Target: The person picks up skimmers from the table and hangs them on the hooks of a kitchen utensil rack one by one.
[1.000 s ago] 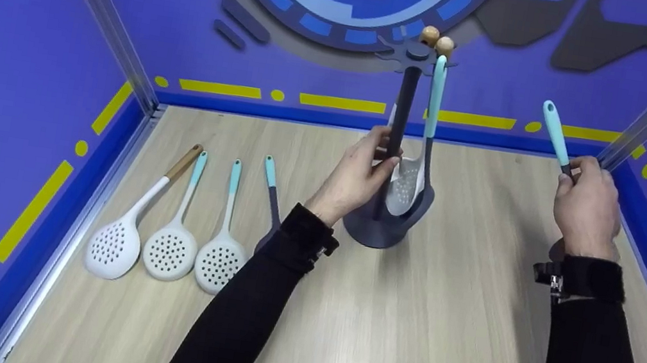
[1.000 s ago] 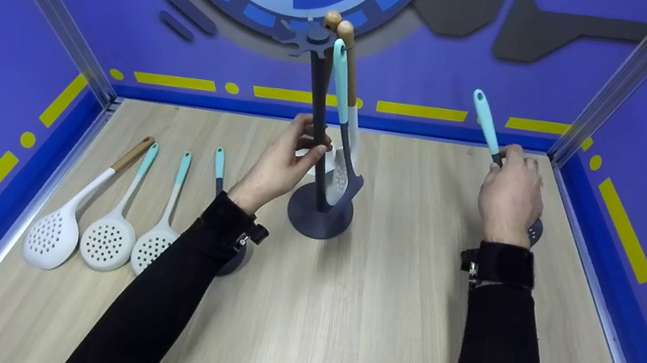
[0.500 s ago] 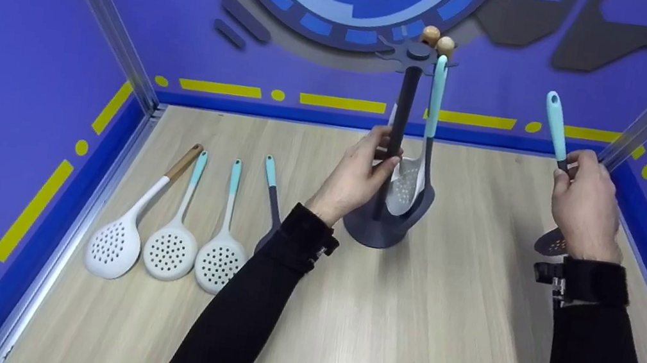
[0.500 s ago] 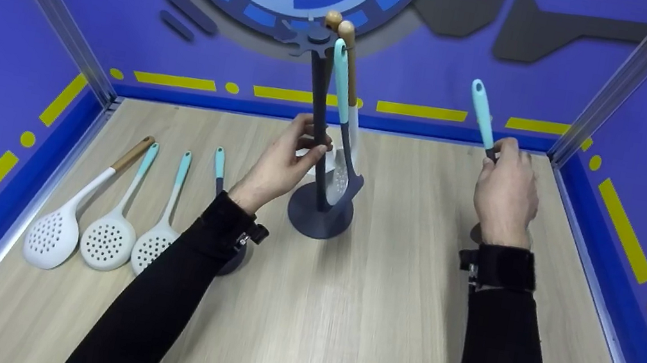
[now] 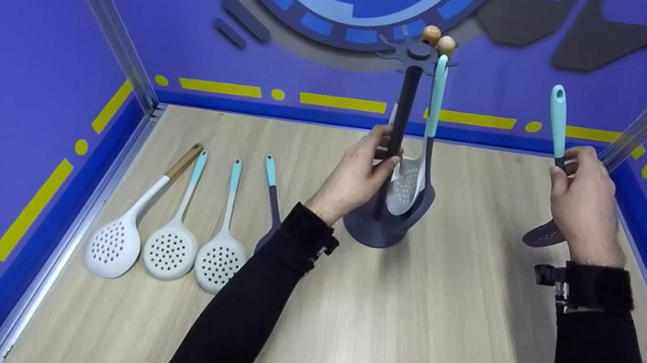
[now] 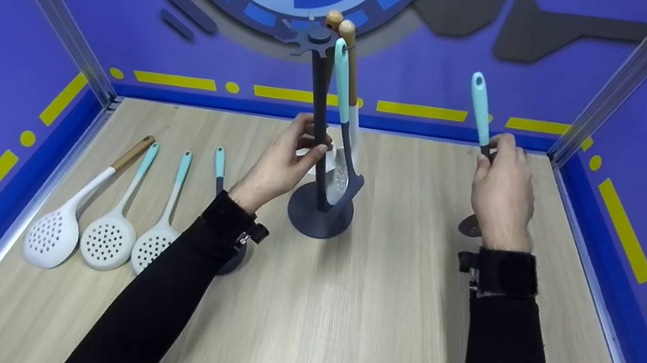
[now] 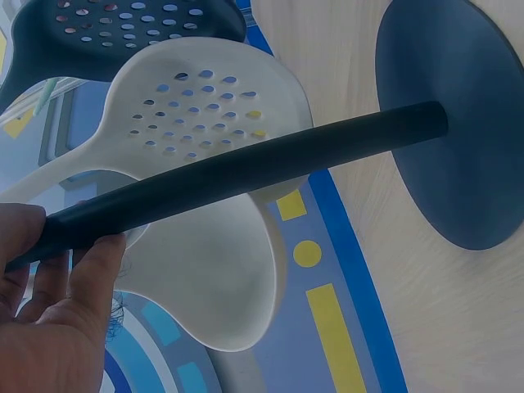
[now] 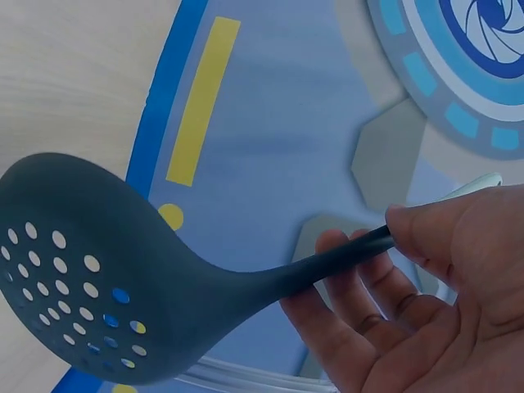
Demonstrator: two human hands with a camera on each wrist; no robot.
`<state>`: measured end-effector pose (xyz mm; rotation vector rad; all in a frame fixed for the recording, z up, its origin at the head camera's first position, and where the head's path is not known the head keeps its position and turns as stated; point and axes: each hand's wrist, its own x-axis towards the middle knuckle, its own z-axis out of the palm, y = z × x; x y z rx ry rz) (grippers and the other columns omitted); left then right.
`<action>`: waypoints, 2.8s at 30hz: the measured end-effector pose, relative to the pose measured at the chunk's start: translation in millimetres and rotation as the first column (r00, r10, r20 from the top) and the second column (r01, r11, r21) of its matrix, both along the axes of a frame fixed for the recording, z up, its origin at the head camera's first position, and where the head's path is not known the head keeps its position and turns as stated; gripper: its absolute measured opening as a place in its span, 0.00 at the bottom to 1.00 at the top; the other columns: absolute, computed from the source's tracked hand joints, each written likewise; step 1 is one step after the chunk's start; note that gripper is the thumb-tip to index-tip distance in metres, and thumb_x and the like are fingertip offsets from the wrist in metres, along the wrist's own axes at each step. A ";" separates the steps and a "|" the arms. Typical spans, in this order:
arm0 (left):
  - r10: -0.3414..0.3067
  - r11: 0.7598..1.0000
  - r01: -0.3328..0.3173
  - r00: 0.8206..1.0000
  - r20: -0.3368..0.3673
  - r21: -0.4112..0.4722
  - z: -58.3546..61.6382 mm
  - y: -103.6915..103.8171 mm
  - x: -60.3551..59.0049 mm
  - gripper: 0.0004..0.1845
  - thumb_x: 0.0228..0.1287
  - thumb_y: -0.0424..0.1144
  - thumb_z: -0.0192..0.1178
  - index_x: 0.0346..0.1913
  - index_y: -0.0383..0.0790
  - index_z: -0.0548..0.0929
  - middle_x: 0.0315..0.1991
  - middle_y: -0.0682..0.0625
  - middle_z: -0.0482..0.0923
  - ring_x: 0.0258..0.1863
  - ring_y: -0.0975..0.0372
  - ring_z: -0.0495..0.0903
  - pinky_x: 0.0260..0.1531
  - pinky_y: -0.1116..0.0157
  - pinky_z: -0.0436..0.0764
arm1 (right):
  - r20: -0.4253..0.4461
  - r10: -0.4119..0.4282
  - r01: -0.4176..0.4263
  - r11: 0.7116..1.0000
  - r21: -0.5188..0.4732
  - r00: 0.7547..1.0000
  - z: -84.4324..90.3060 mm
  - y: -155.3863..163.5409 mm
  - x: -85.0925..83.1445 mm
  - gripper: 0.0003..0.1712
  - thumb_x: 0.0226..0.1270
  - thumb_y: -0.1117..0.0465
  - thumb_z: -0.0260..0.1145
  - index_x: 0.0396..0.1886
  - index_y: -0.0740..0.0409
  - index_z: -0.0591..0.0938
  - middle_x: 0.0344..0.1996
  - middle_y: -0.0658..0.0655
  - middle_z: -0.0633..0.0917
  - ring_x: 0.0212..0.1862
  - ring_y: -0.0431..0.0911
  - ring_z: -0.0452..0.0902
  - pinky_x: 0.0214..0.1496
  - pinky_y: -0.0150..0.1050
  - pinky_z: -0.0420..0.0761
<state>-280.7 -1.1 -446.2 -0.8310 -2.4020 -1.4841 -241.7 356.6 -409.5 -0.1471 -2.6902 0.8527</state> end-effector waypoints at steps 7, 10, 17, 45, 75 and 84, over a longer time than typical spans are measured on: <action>-0.002 1.000 0.002 1.000 0.010 0.011 0.0 0.6 0.2 0.23 0.80 0.37 0.57 0.71 0.42 0.68 0.56 0.48 0.81 0.55 0.61 0.86 0.58 0.72 0.82 | 0.009 0.019 -0.019 0.999 -0.034 1.000 5.4 -6.1 5.3 0.23 0.85 0.54 0.51 0.70 0.62 0.68 0.58 0.70 0.78 0.58 0.65 0.80 0.51 0.62 0.80; -0.005 1.000 0.004 1.000 0.015 0.016 -0.1 1.4 -0.1 0.23 0.80 0.37 0.57 0.71 0.41 0.68 0.56 0.47 0.81 0.55 0.61 0.85 0.57 0.72 0.82 | 0.009 0.035 -0.035 0.998 -0.051 0.999 7.0 -8.5 8.2 0.24 0.85 0.53 0.51 0.70 0.61 0.68 0.58 0.69 0.78 0.58 0.64 0.81 0.51 0.61 0.80; -0.003 1.000 0.003 1.000 0.006 0.026 -0.6 1.5 -1.0 0.22 0.79 0.36 0.57 0.70 0.40 0.69 0.54 0.47 0.82 0.54 0.61 0.86 0.57 0.71 0.83 | -0.032 0.080 -0.081 0.995 -0.056 0.996 11.2 -14.5 15.7 0.24 0.84 0.51 0.53 0.70 0.59 0.69 0.56 0.66 0.82 0.55 0.60 0.83 0.47 0.46 0.78; -0.010 1.000 0.009 1.000 0.022 0.011 -1.1 0.2 -0.7 0.23 0.80 0.38 0.56 0.72 0.42 0.67 0.56 0.48 0.81 0.56 0.61 0.85 0.58 0.70 0.83 | -0.121 0.168 -0.183 0.975 -0.125 0.978 31.9 -39.2 38.8 0.21 0.81 0.53 0.61 0.65 0.57 0.72 0.52 0.57 0.82 0.42 0.29 0.79 0.39 0.22 0.75; 0.003 1.000 -0.003 1.000 0.030 0.002 0.8 1.2 -0.6 0.23 0.80 0.38 0.57 0.72 0.41 0.67 0.56 0.47 0.81 0.55 0.60 0.85 0.58 0.72 0.82 | -0.164 0.291 -0.322 0.921 -0.217 0.943 45.6 -69.5 63.7 0.18 0.80 0.57 0.63 0.62 0.58 0.73 0.47 0.52 0.81 0.43 0.38 0.85 0.40 0.23 0.81; 0.002 1.000 -0.002 1.000 0.023 0.008 0.3 0.8 -0.8 0.22 0.80 0.37 0.57 0.71 0.41 0.68 0.55 0.47 0.81 0.55 0.60 0.85 0.57 0.72 0.82 | -0.178 0.331 -0.368 0.897 -0.247 0.927 51.6 -82.3 73.6 0.17 0.80 0.58 0.62 0.61 0.59 0.73 0.45 0.54 0.82 0.42 0.40 0.86 0.41 0.24 0.85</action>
